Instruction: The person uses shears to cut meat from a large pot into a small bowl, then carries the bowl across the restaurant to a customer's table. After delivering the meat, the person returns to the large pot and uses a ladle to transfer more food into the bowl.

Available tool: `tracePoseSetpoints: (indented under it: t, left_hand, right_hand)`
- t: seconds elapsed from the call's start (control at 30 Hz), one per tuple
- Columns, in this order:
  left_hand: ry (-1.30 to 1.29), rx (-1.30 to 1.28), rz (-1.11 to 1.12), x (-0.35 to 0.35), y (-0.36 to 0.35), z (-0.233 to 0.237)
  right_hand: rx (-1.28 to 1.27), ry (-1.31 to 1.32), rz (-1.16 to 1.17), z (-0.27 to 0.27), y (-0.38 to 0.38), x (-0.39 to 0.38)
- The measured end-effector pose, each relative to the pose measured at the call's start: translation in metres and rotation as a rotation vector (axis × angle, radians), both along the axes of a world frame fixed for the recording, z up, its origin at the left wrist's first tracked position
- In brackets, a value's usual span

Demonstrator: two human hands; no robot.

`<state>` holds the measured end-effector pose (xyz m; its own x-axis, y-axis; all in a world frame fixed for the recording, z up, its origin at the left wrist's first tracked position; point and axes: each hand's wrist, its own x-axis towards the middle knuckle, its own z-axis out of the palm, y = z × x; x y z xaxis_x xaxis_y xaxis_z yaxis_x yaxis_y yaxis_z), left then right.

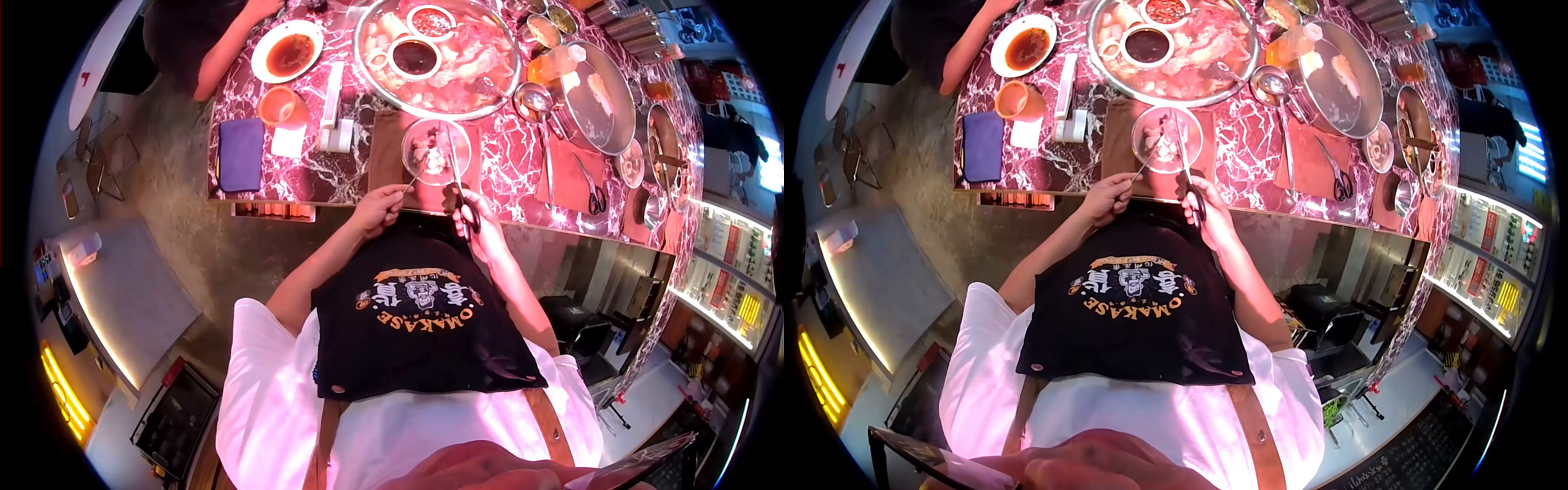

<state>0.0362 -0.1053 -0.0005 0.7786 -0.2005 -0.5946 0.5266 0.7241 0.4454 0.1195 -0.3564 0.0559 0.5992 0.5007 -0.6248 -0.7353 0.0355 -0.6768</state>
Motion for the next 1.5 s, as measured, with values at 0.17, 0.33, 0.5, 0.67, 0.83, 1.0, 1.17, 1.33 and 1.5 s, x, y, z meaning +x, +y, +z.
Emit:
tracePoseSetpoints:
  t: [0.17,0.33,0.5,0.67,0.83,1.0,1.17,1.33,1.5]
  left_hand:
    - [-0.059,0.383,-0.021,-0.021,0.005,-0.003]
    - [-0.288,1.197,-0.124,-0.039,0.036,0.031]
    - [-0.522,1.681,-0.151,-0.023,0.041,0.045]
    - [-0.536,1.657,-0.124,-0.002,0.035,0.053]
    - [-0.566,1.552,-0.004,0.003,0.022,0.040]
    - [-0.565,1.562,0.036,0.007,0.011,0.028]
    - [-0.486,1.585,-0.094,0.009,0.011,0.024]
    - [-0.576,1.724,-0.136,0.009,0.013,0.041]
    - [-0.719,1.831,-0.085,0.012,0.009,0.054]
  right_hand:
    - [-0.176,-0.047,-0.031,-0.005,0.004,-0.014]
    - [-0.371,-0.471,0.011,-0.013,0.002,-0.016]
    - [-0.725,-0.770,0.205,0.004,-0.004,-0.016]
    - [-0.854,-1.082,0.273,0.019,0.004,-0.018]
    - [-0.908,-0.978,0.424,0.038,0.022,-0.029]
    - [-0.932,-1.028,0.461,0.029,0.012,-0.025]
    - [-0.816,-1.063,0.432,0.011,-0.012,-0.022]
    - [-0.950,-0.940,0.541,0.068,0.001,-0.009]
    - [-1.107,-1.105,0.714,0.074,0.011,0.005]
